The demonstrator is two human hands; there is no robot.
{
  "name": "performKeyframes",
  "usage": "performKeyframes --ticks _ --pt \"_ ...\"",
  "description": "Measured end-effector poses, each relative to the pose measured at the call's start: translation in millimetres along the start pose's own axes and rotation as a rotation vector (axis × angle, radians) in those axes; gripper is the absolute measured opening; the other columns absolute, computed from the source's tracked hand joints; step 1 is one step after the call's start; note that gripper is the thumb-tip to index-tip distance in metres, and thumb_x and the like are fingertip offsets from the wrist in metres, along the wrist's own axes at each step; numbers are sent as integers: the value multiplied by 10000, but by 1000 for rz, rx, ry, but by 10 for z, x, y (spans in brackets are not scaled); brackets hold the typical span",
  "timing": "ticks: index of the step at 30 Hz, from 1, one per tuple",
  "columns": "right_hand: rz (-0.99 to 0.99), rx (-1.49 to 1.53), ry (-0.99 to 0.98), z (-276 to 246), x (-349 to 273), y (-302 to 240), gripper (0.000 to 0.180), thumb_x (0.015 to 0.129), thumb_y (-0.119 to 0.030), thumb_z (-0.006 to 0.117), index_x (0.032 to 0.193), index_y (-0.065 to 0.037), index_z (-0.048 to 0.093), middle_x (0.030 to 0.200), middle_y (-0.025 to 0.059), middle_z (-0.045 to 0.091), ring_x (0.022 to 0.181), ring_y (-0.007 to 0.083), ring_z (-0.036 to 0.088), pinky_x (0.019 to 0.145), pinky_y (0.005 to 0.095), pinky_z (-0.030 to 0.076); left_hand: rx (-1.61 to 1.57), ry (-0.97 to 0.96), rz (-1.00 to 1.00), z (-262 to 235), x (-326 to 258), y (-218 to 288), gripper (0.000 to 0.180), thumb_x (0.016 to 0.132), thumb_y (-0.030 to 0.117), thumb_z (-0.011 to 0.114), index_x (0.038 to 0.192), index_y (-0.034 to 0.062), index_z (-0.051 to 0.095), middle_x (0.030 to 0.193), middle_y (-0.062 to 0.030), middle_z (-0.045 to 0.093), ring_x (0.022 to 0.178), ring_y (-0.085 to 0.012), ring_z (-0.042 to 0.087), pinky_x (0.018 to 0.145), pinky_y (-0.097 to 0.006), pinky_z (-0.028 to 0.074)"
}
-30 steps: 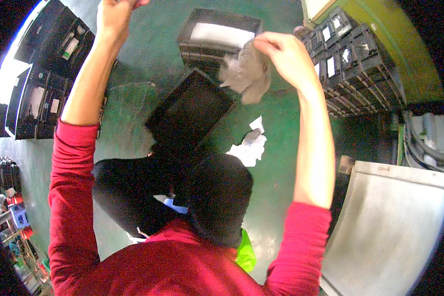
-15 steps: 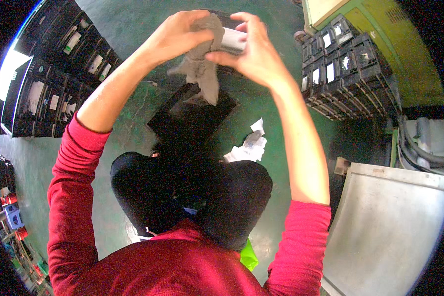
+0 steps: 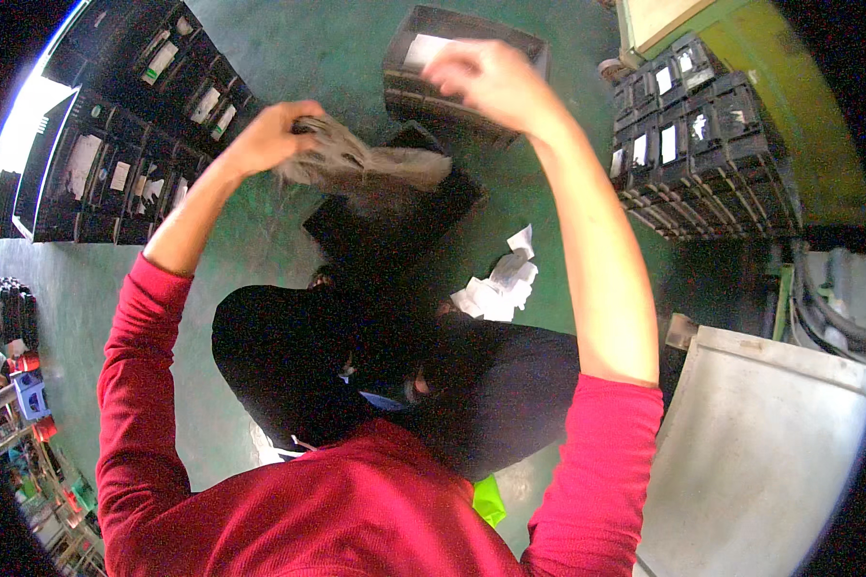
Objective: The person sits on a low stool and wipes the interior of black plastic bins with a cloth. They remove white paper from the bins, wipe the inside surfaces, and place the cleaned bins into a stack.
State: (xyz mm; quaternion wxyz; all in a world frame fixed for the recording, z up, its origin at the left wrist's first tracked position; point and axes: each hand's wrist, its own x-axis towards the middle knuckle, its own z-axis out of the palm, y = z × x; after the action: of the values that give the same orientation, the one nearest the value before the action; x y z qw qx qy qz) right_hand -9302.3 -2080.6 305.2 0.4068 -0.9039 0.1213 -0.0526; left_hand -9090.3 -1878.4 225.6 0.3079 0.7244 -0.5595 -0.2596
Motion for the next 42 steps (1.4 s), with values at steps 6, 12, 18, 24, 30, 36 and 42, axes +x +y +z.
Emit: performKeyframes --ticks 6,12,18,24,30,36,42 --pt "-1 -10 -32 1280 179 693 387 693 -315 725 966 -54 642 972 181 629 949 330 600 832 392 472 -169 -144 25 374 231 260 395 792 330 627 1023 10 599 949 -108 646 910 -188 580 815 -309 437" --pt "129 106 16 1465 97 970 137 787 -160 641 876 -57 645 771 126 648 745 257 637 706 345 494 -468 -36 -235 -9 -134 148 419 813 331 608 1055 -10 589 1017 -89 613 1003 -156 525 921 -269 375" --pt "56 109 -136 1512 226 864 255 791 -75 629 1040 -49 586 995 62 620 883 158 604 722 302 501 -469 -285 -220 346 -271 -148 257 783 162 562 998 21 572 959 -17 586 941 -118 514 846 -253 401" --pt "105 -210 -90 1950 131 1172 307 691 14 648 987 -64 619 898 168 641 867 337 623 716 393 489 -590 -24 -98 337 -266 -111 239 846 244 566 946 28 579 883 6 571 909 -99 483 832 -234 376" --pt "219 271 132 1527 191 1223 207 791 29 594 980 -50 624 816 52 655 751 134 625 675 278 493 -201 -37 -298 469 -317 -359 198 844 195 585 907 13 633 759 -46 614 725 -113 555 674 -264 447" --pt "38 27 -131 1486 141 1517 295 744 -5 659 1033 -59 635 1037 61 647 961 176 603 842 298 477 85 252 -109 1015 -274 -833 317 861 262 579 1067 23 612 1079 -160 606 1035 -298 569 912 -367 432" --pt "568 -242 -97 2331 2 2418 584 761 -162 677 1290 -59 452 1194 218 497 1089 364 514 908 406 441 -110 358 -823 2111 -975 -1847 761 806 210 595 1402 28 159 1357 -327 269 1226 -492 327 1034 -472 292"
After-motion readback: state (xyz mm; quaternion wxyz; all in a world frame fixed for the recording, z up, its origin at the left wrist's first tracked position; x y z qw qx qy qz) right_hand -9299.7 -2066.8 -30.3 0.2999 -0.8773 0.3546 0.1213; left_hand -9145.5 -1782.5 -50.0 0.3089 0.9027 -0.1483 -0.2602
